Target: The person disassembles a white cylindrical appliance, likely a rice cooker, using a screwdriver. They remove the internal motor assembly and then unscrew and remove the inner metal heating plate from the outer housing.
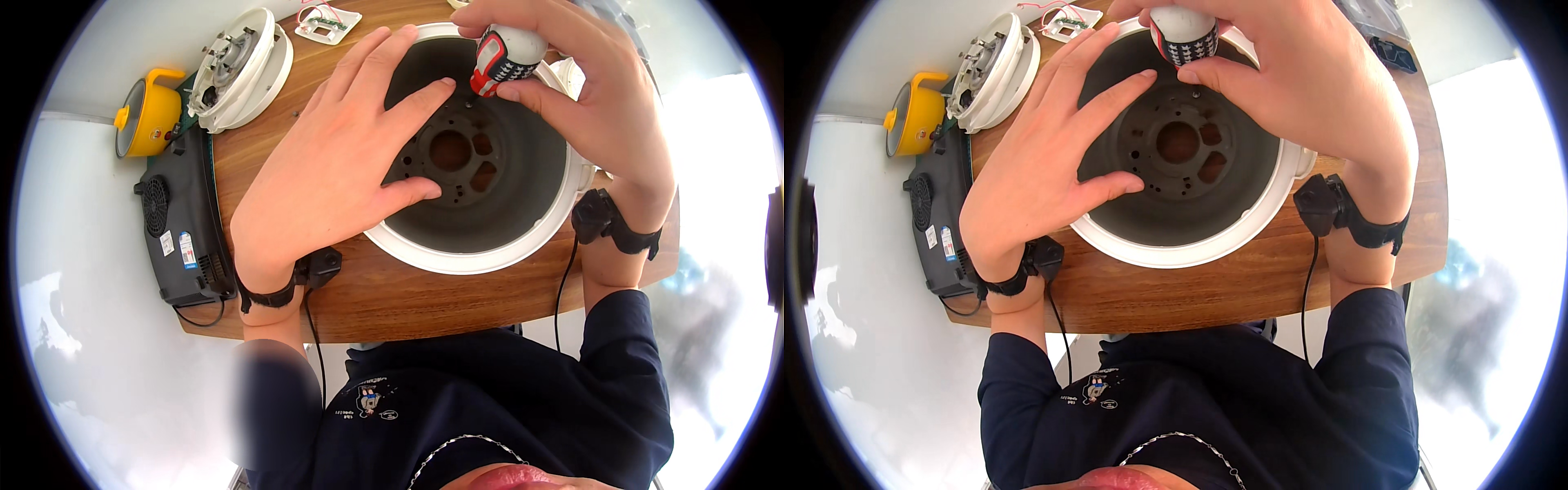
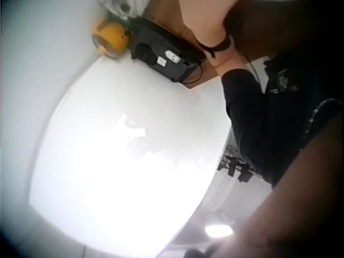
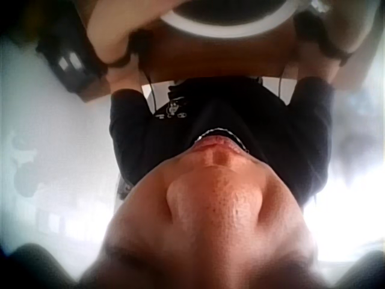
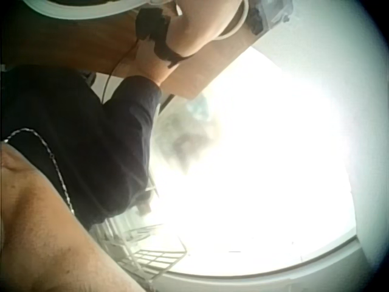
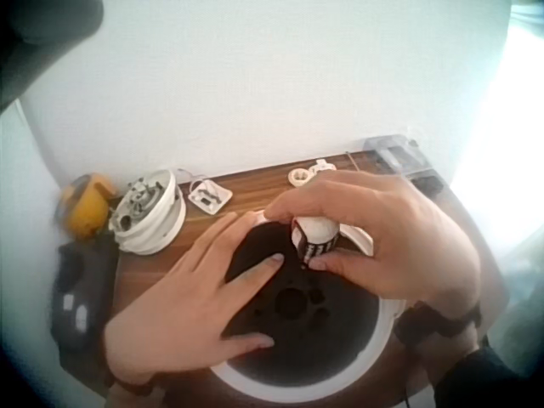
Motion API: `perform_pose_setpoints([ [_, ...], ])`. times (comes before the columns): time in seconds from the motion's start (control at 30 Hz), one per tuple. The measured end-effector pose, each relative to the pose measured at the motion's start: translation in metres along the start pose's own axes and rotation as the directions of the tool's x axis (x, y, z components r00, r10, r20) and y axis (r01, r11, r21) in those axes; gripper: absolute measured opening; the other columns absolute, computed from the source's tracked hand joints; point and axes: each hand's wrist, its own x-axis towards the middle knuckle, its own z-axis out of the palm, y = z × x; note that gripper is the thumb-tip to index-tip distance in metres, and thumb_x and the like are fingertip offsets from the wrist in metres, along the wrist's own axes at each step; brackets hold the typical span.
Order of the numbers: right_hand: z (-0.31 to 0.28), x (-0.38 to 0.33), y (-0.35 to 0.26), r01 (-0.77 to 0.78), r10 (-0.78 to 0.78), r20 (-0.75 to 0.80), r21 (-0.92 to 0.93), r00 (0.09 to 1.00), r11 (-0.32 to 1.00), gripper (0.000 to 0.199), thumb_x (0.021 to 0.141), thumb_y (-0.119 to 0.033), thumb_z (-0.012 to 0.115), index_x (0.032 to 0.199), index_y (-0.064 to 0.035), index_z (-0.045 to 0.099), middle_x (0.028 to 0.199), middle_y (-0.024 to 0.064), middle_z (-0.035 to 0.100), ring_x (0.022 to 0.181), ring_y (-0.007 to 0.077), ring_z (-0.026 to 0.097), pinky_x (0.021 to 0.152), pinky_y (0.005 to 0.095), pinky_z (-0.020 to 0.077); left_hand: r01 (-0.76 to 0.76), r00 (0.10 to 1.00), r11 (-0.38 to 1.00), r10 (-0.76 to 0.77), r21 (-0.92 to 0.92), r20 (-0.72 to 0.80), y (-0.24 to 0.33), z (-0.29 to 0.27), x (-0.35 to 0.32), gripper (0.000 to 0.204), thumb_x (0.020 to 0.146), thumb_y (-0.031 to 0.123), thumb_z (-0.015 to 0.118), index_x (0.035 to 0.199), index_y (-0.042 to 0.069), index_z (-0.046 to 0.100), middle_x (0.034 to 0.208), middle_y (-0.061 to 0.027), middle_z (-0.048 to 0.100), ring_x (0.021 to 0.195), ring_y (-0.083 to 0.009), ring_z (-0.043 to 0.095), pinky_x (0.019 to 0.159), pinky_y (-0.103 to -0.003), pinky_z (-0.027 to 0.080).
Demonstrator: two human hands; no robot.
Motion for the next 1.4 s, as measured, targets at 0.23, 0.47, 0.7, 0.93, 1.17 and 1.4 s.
perform_pose_setpoints([
  [0.23,-0.004,0.001,-0.004,0.006,-0.009,0.067,0.048,0.998,0.999,0.057,0.071,0.011,0.075,0.126,-0.0019,0.067,0.118,0.0158,0.072,0.107,0.0301,0.07,0.093,0.0388,0.0564,-0.005,1.0,1.0,0.005,-0.008,-0.008,0.001,0.0,0.0,0.082,0.068,0.021,0.088,0.144,0.015,0.056,0.158,-0.0158,0.035,0.147,-0.0395,0.034,0.118,-0.049,0.037],
  [0.47,-0.006,0.003,-0.008,-0.023,-0.001,0.13,0.183,0.991,0.983,0.059,0.07,0.015,0.072,0.126,-0.0019,0.068,0.119,0.0167,0.071,0.104,0.0311,0.07,0.088,0.0386,0.0574,-0.016,1.0,1.0,0.017,0.018,-0.024,-0.002,0.002,-0.002,0.079,0.072,0.025,0.086,0.144,0.015,0.055,0.156,-0.0173,0.037,0.146,-0.0404,0.035,0.117,-0.049,0.037],
  [0.7,-0.01,0.006,-0.006,0.003,-0.035,0.185,0.171,0.982,0.985,0.056,0.07,0.016,0.07,0.124,-0.0014,0.069,0.115,0.0174,0.071,0.103,0.0314,0.07,0.088,0.0387,0.0573,-0.006,1.0,1.0,0.006,0.015,-0.014,-0.001,0.001,-0.001,0.077,0.074,0.027,0.085,0.144,0.014,0.055,0.159,-0.0167,0.034,0.147,-0.0398,0.033,0.118,-0.049,0.036],
  [0.93,-0.002,0.004,-0.001,0.041,-0.05,0.042,0.19,0.998,0.981,0.043,0.076,0.01,0.074,0.118,0.0001,0.071,0.112,0.0149,0.071,0.103,0.027,0.069,0.087,0.0374,0.0556,0.006,1.0,1.0,-0.006,0.009,-0.013,0.0,0.001,-0.001,0.079,0.071,0.022,0.086,0.144,0.015,0.056,0.162,-0.0156,0.032,0.149,-0.0392,0.032,0.119,-0.049,0.036],
  [1.17,-0.003,0.006,-0.015,-0.139,0.173,-0.178,0.189,0.969,0.972,0.038,0.085,-0.005,0.081,0.121,-0.0016,0.069,0.112,0.0102,0.07,0.101,0.0183,0.067,0.085,0.0289,0.054,0.006,1.0,1.0,-0.006,-0.01,-0.022,-0.001,0.001,0.0,0.08,0.071,0.022,0.087,0.144,0.016,0.056,0.162,-0.0148,0.031,0.149,-0.0389,0.032,0.12,-0.049,0.036],
  [1.4,0.006,0.002,0.006,-0.186,0.231,-0.155,0.26,0.96,0.947,0.037,0.087,0.002,0.076,0.123,-0.003,0.069,0.114,0.0094,0.07,0.099,0.0134,0.067,0.08,0.026,0.0565,0.016,1.0,1.0,-0.016,-0.012,-0.017,0.0,0.0,0.001,0.079,0.071,0.021,0.087,0.144,0.017,0.056,0.162,-0.0149,0.031,0.149,-0.0388,0.032,0.119,-0.049,0.036],
])
